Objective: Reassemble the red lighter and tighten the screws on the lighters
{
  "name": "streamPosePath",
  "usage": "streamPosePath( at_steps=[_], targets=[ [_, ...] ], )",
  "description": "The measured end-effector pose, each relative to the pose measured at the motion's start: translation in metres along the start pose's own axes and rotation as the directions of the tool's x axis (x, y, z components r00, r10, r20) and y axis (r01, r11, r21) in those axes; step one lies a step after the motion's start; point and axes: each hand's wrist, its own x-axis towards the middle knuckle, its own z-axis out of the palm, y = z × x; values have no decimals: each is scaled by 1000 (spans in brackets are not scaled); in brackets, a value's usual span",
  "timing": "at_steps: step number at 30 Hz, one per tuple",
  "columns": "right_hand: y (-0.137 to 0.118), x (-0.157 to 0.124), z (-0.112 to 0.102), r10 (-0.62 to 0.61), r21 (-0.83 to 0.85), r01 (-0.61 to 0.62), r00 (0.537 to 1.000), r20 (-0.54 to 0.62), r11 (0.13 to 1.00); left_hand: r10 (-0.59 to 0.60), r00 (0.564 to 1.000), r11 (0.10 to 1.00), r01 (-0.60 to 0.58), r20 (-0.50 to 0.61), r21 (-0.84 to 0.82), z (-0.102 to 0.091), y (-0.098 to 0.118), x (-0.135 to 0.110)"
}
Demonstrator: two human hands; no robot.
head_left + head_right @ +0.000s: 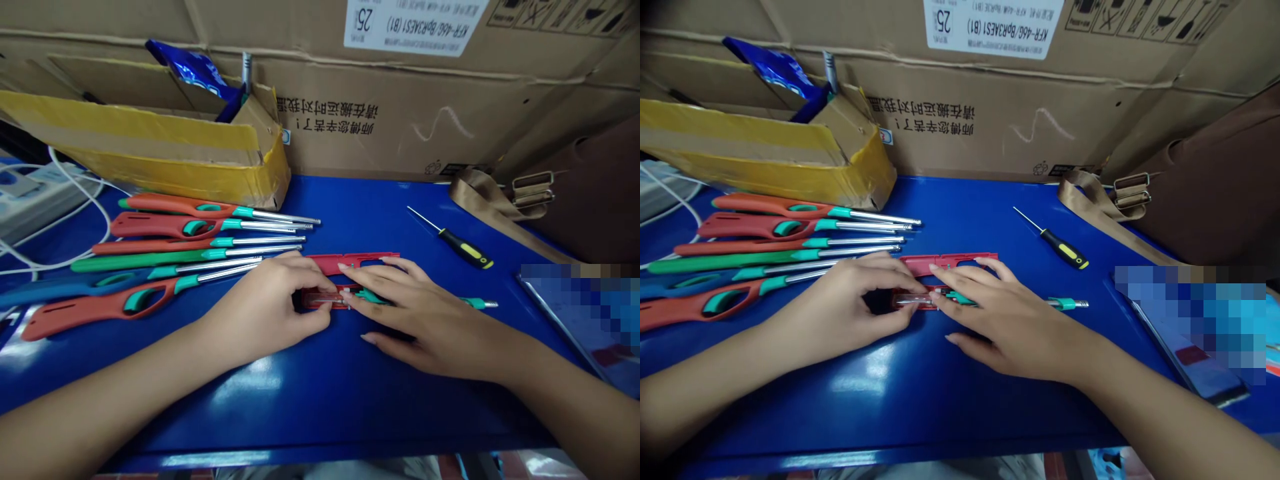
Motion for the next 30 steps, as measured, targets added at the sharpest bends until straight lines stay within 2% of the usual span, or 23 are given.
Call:
streamPosePath(
  at_steps=[3, 6, 9, 11, 14, 17, 22, 30],
  targets=[
    [0, 0, -2, -1, -34, 2, 1000, 23, 999, -1, 1000, 999, 1, -20, 33, -9, 0, 1],
    [3, 1, -3, 20, -23, -20, 999, -35, 1000, 72, 996, 988, -63, -58, 141, -17, -4, 2],
    [8, 2, -4, 131, 27, -129, 979, -159, 991, 176, 984, 949, -160, -35, 272, -18, -8, 3],
    [12, 2, -7, 219, 76, -208, 955, -202, 975, 223, 975, 932, -211, -6, 294, -15, -8, 4],
    [14, 1, -11, 278, 164, -251, 944, -176, 954, 278, 960, 925, -279, 43, 256, -9, -6, 4],
    [14, -1, -15, 275, 233, -242, 954, -122, 942, 315, 944, 914, -329, 94, 237, -4, -5, 2],
    [16, -2, -15, 241, 273, -217, 969, -55, 937, 336, 928, 894, -368, 160, 257, 3, -9, 0],
    [17, -1, -11, 259, 304, -233, 965, -49, 924, 341, 915, 887, -389, 216, 248, 3, -12, 0]
  ],
)
